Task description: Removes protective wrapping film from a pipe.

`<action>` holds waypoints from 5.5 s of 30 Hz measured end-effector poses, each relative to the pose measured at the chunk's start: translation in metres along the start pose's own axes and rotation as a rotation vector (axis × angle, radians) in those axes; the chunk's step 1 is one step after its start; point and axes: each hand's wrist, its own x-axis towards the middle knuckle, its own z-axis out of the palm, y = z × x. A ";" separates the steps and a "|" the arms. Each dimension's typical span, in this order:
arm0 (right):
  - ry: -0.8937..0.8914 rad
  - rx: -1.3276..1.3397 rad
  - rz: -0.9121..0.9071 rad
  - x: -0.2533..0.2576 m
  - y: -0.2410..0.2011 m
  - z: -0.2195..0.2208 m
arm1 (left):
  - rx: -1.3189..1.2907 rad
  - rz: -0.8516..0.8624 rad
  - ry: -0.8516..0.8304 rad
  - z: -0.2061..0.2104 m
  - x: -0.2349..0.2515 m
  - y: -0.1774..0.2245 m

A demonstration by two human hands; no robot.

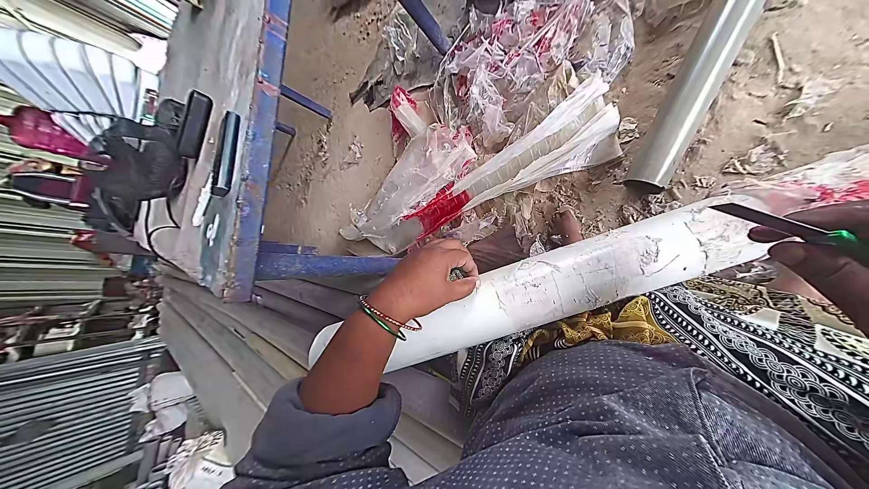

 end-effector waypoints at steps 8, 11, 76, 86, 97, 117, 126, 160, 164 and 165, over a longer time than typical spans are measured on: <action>-0.008 0.003 0.003 -0.001 -0.004 -0.001 | -0.255 0.277 0.291 -0.010 -0.017 -0.006; -0.018 -0.002 0.000 0.000 -0.006 -0.002 | -0.001 0.173 0.222 -0.008 -0.016 -0.012; -0.047 -0.063 -0.052 0.002 -0.008 -0.003 | -0.002 0.179 0.077 0.003 -0.006 -0.006; -0.036 -0.060 -0.053 0.000 -0.005 -0.003 | 0.041 0.277 0.265 -0.002 0.011 0.011; -0.057 -0.062 -0.061 0.002 -0.005 -0.001 | 0.014 0.180 0.067 0.009 0.005 0.008; -0.026 -0.059 -0.099 0.001 -0.006 -0.002 | 0.204 0.279 0.350 0.003 -0.018 0.012; -0.008 -0.042 -0.105 -0.001 -0.005 0.000 | 0.146 0.217 0.306 0.027 -0.014 0.020; 0.062 -0.072 -0.223 -0.008 -0.015 -0.010 | 0.125 0.481 0.338 0.067 -0.045 0.043; 0.073 -0.084 -0.229 -0.011 -0.018 -0.013 | 0.124 0.454 0.409 0.071 -0.061 0.041; 0.074 -0.087 -0.233 -0.011 -0.019 -0.013 | 0.114 0.415 0.491 0.070 -0.063 0.036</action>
